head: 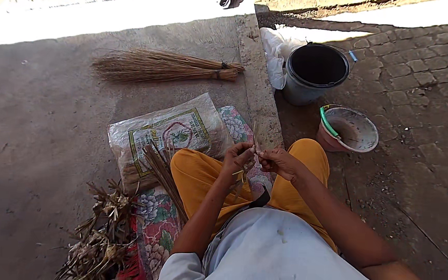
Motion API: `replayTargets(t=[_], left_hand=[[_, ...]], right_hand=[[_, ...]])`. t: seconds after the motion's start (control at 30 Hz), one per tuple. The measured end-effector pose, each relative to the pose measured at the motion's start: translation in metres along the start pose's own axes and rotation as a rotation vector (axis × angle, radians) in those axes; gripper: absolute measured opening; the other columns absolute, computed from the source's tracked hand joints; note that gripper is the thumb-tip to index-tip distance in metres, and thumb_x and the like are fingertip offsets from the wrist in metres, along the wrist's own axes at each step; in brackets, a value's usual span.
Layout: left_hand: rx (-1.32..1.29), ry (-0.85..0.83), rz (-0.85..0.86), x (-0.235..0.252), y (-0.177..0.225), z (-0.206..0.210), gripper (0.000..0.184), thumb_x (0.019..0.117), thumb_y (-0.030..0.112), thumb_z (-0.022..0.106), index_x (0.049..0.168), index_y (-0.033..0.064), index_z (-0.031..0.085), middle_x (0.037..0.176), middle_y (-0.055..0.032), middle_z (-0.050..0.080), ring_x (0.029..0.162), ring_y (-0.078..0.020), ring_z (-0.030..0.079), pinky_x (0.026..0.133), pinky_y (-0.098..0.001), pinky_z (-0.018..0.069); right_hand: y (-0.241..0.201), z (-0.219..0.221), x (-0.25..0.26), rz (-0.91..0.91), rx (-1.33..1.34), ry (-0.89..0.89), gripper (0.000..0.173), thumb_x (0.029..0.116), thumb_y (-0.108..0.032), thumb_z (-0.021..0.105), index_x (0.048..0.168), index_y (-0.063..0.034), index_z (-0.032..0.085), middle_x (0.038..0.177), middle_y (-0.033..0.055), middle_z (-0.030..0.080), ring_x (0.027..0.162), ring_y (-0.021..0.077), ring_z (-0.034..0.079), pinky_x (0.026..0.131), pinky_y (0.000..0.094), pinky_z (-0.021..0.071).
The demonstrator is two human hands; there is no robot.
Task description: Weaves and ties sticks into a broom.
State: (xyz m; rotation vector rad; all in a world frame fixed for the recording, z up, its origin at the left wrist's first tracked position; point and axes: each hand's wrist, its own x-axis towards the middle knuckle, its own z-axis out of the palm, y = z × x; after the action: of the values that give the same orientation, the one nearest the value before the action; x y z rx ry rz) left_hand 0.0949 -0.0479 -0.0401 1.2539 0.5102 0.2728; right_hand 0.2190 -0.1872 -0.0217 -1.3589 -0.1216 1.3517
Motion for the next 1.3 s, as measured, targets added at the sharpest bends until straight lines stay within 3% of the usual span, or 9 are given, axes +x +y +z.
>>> replayTargets(t=[0.13, 0.2, 0.3, 0.43, 0.5, 0.6, 0.77, 1.03, 1.3], left_hand=[[-0.176, -0.014, -0.132, -0.001, 0.009, -0.002, 0.009, 0.1001, 0.002, 0.060, 0.102, -0.0002, 0.068, 0.084, -0.0068, 0.069, 0.071, -0.0117, 0.066, 0.068, -0.0276, 0.0584], [-0.253, -0.023, -0.197, 0.000, 0.010, -0.004, 0.012, 0.1015, 0.004, 0.058, 0.102, -0.0008, 0.069, 0.085, -0.0095, 0.070, 0.070, -0.0150, 0.068, 0.066, -0.0307, 0.0605], [-0.307, -0.024, -0.246, -0.001, 0.013, -0.003, 0.014, 0.1024, 0.002, 0.055, 0.101, -0.0013, 0.068, 0.083, -0.0101, 0.070, 0.068, -0.0154, 0.068, 0.065, -0.0302, 0.0608], [-0.306, -0.047, -0.286, -0.002, 0.016, 0.002, 0.014, 0.1020, 0.002, 0.054, 0.099, 0.0010, 0.068, 0.081, -0.0072, 0.070, 0.068, -0.0131, 0.069, 0.066, -0.0287, 0.0608], [-0.308, -0.034, -0.277, -0.003, 0.015, 0.004, 0.014, 0.1020, 0.002, 0.055, 0.099, 0.0005, 0.068, 0.080, -0.0069, 0.069, 0.068, -0.0128, 0.068, 0.066, -0.0289, 0.0608], [-0.270, -0.011, -0.199, -0.005, 0.012, 0.007, 0.011, 0.1012, 0.002, 0.057, 0.101, 0.0003, 0.067, 0.081, -0.0057, 0.068, 0.069, -0.0113, 0.067, 0.068, -0.0281, 0.0601], [-0.159, -0.028, -0.100, -0.010, 0.012, 0.009, 0.011, 0.0990, -0.002, 0.057, 0.105, -0.0003, 0.066, 0.085, -0.0045, 0.068, 0.073, -0.0085, 0.065, 0.072, -0.0242, 0.0570], [0.095, 0.113, 0.129, -0.014, 0.011, 0.020, 0.009, 0.0919, -0.004, 0.065, 0.100, -0.0011, 0.069, 0.088, -0.0053, 0.068, 0.079, -0.0090, 0.065, 0.075, -0.0258, 0.0553], [0.101, 0.088, 0.160, -0.016, 0.011, 0.017, 0.008, 0.0917, -0.005, 0.064, 0.097, -0.0023, 0.069, 0.086, -0.0049, 0.069, 0.077, -0.0076, 0.066, 0.075, -0.0240, 0.0561]], right_hand=[[0.000, -0.004, -0.009, -0.244, -0.224, -0.019, 0.018, 0.1032, -0.004, 0.055, 0.091, -0.0025, 0.068, 0.078, -0.0005, 0.067, 0.072, 0.0057, 0.064, 0.074, 0.0209, 0.0550], [0.004, -0.013, -0.008, -0.515, -0.416, -0.010, 0.008, 0.0958, -0.001, 0.064, 0.101, -0.0012, 0.070, 0.086, 0.0000, 0.069, 0.079, 0.0052, 0.065, 0.078, 0.0226, 0.0558], [0.006, -0.020, -0.005, -0.908, -0.682, 0.008, 0.018, 0.0898, -0.006, 0.073, 0.107, -0.0014, 0.074, 0.102, 0.0032, 0.070, 0.089, 0.0052, 0.065, 0.085, 0.0230, 0.0559], [0.013, -0.018, 0.000, -1.102, -0.847, 0.017, 0.012, 0.0930, -0.015, 0.072, 0.099, -0.0095, 0.080, 0.103, 0.0020, 0.073, 0.102, 0.0115, 0.065, 0.101, 0.0407, 0.0456], [0.017, -0.015, 0.002, -1.061, -0.828, 0.013, 0.014, 0.0961, -0.016, 0.068, 0.097, -0.0068, 0.078, 0.101, 0.0030, 0.071, 0.100, 0.0108, 0.064, 0.099, 0.0389, 0.0469], [0.018, -0.003, -0.004, -0.794, -0.620, 0.016, 0.013, 0.1010, -0.010, 0.059, 0.098, -0.0009, 0.068, 0.090, 0.0010, 0.065, 0.080, 0.0029, 0.061, 0.077, 0.0199, 0.0529], [0.012, 0.011, -0.015, -0.520, -0.327, 0.056, 0.011, 0.1014, -0.002, 0.056, 0.093, -0.0017, 0.063, 0.078, 0.0009, 0.065, 0.071, 0.0064, 0.064, 0.072, 0.0218, 0.0551], [0.017, 0.019, -0.009, -0.636, -0.249, 0.220, 0.007, 0.0980, -0.001, 0.063, 0.091, -0.0010, 0.064, 0.072, 0.0016, 0.064, 0.065, 0.0067, 0.061, 0.066, 0.0208, 0.0534], [0.013, 0.021, -0.003, -0.765, -0.243, 0.219, 0.010, 0.0911, 0.002, 0.070, 0.090, -0.0020, 0.061, 0.071, 0.0016, 0.066, 0.061, 0.0067, 0.063, 0.061, 0.0204, 0.0546]])
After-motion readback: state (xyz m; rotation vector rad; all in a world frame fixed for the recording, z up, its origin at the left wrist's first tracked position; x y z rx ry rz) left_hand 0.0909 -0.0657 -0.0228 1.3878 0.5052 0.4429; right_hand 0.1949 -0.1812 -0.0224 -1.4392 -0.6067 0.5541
